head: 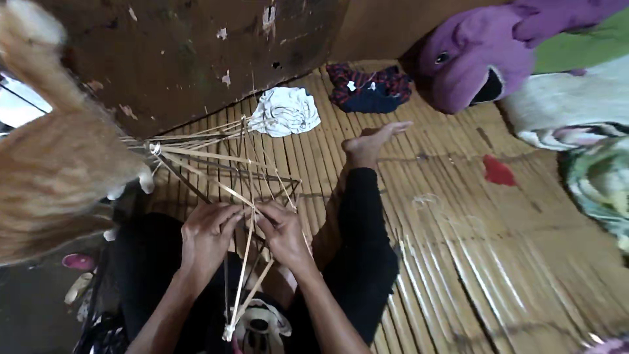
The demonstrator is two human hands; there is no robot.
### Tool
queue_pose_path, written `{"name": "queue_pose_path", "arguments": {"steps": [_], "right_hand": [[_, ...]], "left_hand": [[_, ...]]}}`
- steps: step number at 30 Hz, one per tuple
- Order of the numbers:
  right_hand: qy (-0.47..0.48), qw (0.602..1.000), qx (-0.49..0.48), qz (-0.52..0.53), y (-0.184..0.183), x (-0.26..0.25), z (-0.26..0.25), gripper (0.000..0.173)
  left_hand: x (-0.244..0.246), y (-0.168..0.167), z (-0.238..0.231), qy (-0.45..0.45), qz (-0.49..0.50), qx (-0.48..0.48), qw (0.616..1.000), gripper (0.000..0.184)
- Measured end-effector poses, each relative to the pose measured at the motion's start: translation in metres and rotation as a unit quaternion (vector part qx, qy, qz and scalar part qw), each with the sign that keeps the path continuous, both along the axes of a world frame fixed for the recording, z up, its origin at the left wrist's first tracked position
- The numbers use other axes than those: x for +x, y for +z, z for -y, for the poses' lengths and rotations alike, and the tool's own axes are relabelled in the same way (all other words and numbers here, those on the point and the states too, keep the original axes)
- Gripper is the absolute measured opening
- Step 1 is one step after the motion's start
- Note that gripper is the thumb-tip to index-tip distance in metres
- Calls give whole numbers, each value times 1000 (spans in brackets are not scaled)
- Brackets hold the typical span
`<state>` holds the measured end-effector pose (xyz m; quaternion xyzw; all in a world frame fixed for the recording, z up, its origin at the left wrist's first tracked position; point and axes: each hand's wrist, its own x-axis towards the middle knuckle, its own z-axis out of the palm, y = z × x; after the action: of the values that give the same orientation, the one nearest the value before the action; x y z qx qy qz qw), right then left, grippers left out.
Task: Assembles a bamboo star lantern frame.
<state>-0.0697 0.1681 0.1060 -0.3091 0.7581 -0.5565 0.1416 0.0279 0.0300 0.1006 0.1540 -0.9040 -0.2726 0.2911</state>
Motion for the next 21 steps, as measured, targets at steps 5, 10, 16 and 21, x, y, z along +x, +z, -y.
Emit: {"name": "queue_pose_path", "arguments": {"steps": [5,10,16,21], "right_hand": [[20,998,46,28,-4,17,8,24],[7,995,25,93,-14,26,14,17],[-3,997,53,53,-24,33,15,17],[-24,993,95,59,-24,34,17,14]], "left_hand": [[18,-22,-1,5,10,111,994,16],[31,-53,-4,14,-65,240,969,14],[33,-76,-6,6,-99,249,963,13],[30,-85,-6,-6,-84,264,961,14]]}}
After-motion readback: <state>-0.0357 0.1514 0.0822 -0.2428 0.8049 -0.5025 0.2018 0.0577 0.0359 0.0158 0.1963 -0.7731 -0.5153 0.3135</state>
